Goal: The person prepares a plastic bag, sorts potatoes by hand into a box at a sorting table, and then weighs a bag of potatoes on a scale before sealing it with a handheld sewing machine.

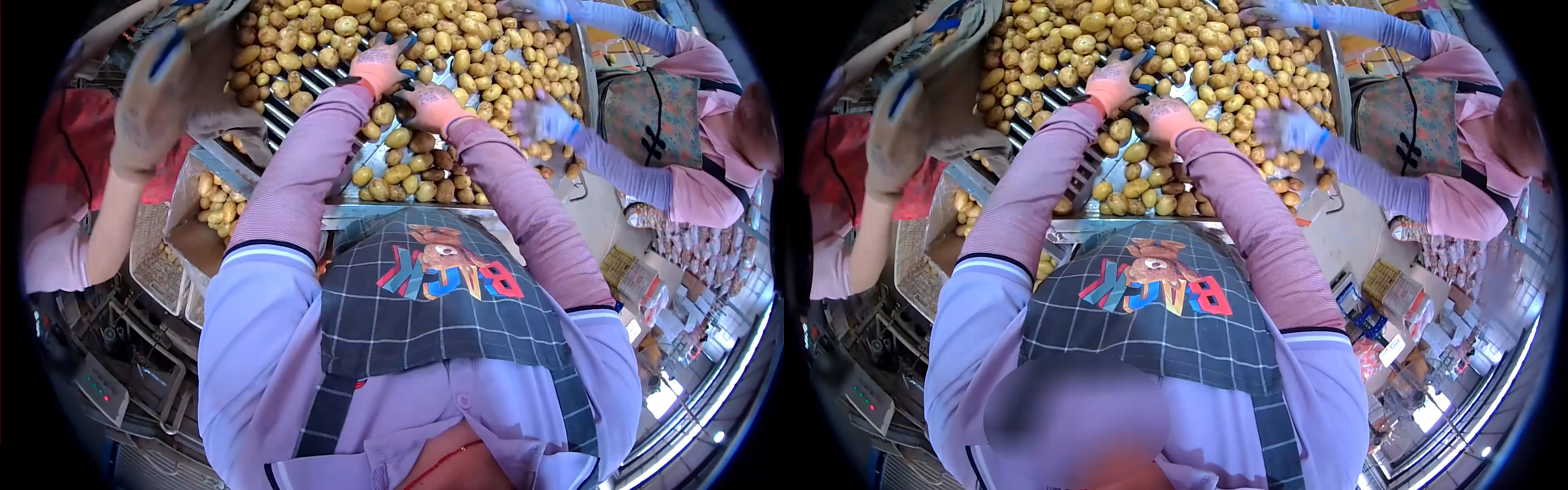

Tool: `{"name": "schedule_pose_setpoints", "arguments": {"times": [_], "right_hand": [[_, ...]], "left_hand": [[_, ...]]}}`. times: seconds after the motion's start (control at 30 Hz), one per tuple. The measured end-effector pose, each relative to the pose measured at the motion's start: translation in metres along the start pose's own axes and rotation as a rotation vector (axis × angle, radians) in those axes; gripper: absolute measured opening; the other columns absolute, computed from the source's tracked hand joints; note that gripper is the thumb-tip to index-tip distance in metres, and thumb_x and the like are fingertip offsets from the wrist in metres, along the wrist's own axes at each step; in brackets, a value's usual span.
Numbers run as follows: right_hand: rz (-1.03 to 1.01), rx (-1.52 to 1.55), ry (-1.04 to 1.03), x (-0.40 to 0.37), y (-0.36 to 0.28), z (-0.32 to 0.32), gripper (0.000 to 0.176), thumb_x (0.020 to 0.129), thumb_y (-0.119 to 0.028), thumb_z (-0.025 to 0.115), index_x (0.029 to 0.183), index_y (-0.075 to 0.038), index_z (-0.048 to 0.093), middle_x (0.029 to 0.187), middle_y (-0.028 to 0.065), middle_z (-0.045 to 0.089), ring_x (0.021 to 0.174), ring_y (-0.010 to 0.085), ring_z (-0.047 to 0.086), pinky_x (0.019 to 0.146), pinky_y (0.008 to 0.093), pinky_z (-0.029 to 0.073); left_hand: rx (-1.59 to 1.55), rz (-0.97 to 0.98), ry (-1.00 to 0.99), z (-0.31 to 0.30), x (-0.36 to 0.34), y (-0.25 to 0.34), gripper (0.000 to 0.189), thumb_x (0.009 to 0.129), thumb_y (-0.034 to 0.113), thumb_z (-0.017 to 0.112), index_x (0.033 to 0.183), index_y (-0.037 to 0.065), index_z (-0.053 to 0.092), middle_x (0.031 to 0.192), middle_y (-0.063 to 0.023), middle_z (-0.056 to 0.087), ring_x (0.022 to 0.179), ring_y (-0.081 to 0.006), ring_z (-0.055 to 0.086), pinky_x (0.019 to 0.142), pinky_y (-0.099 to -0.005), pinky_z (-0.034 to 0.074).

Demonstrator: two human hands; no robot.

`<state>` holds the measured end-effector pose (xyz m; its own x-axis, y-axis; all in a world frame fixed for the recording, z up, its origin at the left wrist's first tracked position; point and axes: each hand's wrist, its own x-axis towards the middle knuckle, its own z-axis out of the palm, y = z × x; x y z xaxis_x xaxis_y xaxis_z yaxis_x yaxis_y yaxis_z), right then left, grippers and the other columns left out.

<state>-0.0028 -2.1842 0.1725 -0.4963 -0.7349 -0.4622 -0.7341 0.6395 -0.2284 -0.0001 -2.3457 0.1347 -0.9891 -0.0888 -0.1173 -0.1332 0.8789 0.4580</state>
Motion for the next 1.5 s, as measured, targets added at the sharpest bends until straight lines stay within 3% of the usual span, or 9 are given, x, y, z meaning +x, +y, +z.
{"name": "schedule_pose_setpoints", "arguments": {"times": [0.27, 0.4, 0.57, 0.63, 0.77, 1.07, 1.23, 1.33, 1.5], "right_hand": [[-0.006, -0.096, 0.093, -0.032, -0.005, 0.013, 0.042, 0.076, -0.030, 0.070, 0.116, -0.018, 0.063, 0.117, 0.0156, 0.057, 0.106, 0.0334, 0.057, 0.090, 0.0403, 0.049], [0.069, 0.702, 0.726, -0.039, 0.037, 0.020, 0.040, 0.081, -0.025, 0.068, 0.116, -0.007, 0.060, 0.113, 0.0136, 0.060, 0.103, 0.0289, 0.062, 0.088, 0.0397, 0.052], [-0.052, 2.261, 0.553, -0.075, 0.069, 0.024, 0.020, 0.083, -0.012, 0.063, 0.102, -0.008, 0.058, 0.102, 0.0083, 0.060, 0.097, 0.0248, 0.062, 0.079, 0.0390, 0.055], [0.332, 1.481, 0.352, -0.084, 0.026, 0.003, 0.022, 0.081, -0.020, 0.066, 0.099, -0.008, 0.064, 0.083, 0.0077, 0.064, 0.083, 0.0197, 0.064, 0.073, 0.0321, 0.054], [-0.209, -0.038, 0.218, -0.078, -0.044, 0.072, 0.024, 0.082, -0.016, 0.055, 0.104, -0.016, 0.066, 0.097, 0.0134, 0.065, 0.088, 0.0305, 0.066, 0.072, 0.0398, 0.053], [0.036, 0.888, 0.457, -0.078, -0.038, 0.057, 0.044, 0.082, -0.021, 0.063, 0.125, -0.017, 0.057, 0.102, 0.0169, 0.065, 0.098, 0.0327, 0.063, 0.086, 0.0388, 0.049], [-0.459, 0.162, 0.419, -0.098, -0.073, 0.033, 0.044, 0.088, -0.024, 0.059, 0.129, -0.012, 0.050, 0.127, 0.0176, 0.054, 0.117, 0.0335, 0.053, 0.100, 0.0397, 0.043], [-0.472, 0.698, 0.367, -0.068, -0.043, 0.003, 0.041, 0.089, -0.024, 0.057, 0.127, -0.011, 0.051, 0.123, 0.0169, 0.055, 0.114, 0.0332, 0.055, 0.098, 0.0376, 0.044], [-0.218, -0.066, 0.420, 0.032, 0.025, 0.002, 0.037, 0.076, -0.008, 0.059, 0.113, -0.009, 0.060, 0.117, 0.0155, 0.058, 0.099, 0.0296, 0.063, 0.082, 0.0402, 0.052]], "left_hand": [[-0.017, 0.039, 0.077, 0.006, -0.034, 0.001, 0.049, 0.090, 0.035, 0.056, 0.136, 0.024, 0.046, 0.140, -0.0195, 0.042, 0.113, -0.0371, 0.054, 0.095, -0.0419, 0.045], [-0.171, -0.023, 0.222, 0.012, -0.040, -0.026, 0.054, 0.084, 0.023, 0.063, 0.135, 0.021, 0.047, 0.139, -0.0143, 0.044, 0.113, -0.0337, 0.055, 0.095, -0.0392, 0.046], [-0.039, -0.322, 0.237, 0.008, -0.061, -0.032, 0.054, 0.080, 0.021, 0.065, 0.131, 0.018, 0.049, 0.137, -0.0178, 0.044, 0.104, -0.0373, 0.059, 0.087, -0.0446, 0.050], [0.028, -0.334, 0.269, 0.005, -0.056, -0.024, 0.043, 0.079, 0.017, 0.063, 0.120, 0.016, 0.054, 0.121, -0.0214, 0.053, 0.098, -0.0384, 0.062, 0.082, -0.0470, 0.050], [-0.143, -0.302, 0.378, 0.023, -0.038, -0.039, 0.055, 0.075, 0.016, 0.067, 0.127, 0.007, 0.050, 0.118, -0.0236, 0.056, 0.102, -0.0414, 0.059, 0.089, -0.0458, 0.047], [-1.810, -0.671, 0.284, 0.012, -0.192, 0.013, 0.033, 0.094, 0.024, 0.055, 0.120, 0.003, 0.058, 0.101, -0.0078, 0.065, 0.066, -0.0109, 0.056, 0.058, -0.0211, 0.045], [-0.484, 0.118, 0.272, 0.031, -0.216, 0.052, 0.053, 0.084, 0.024, 0.068, 0.127, 0.004, 0.045, 0.118, -0.0095, 0.055, 0.096, -0.0180, 0.056, 0.080, -0.0306, 0.048], [-0.806, 0.001, 0.213, 0.006, -0.213, 0.075, 0.049, 0.087, 0.033, 0.061, 0.125, 0.006, 0.045, 0.120, -0.0087, 0.055, 0.111, -0.0210, 0.052, 0.095, -0.0378, 0.040], [-1.516, -0.142, 0.105, 0.055, -0.219, 0.057, 0.045, 0.085, 0.037, 0.063, 0.124, 0.016, 0.056, 0.124, -0.0021, 0.057, 0.120, -0.0226, 0.050, 0.097, -0.0401, 0.042]]}}
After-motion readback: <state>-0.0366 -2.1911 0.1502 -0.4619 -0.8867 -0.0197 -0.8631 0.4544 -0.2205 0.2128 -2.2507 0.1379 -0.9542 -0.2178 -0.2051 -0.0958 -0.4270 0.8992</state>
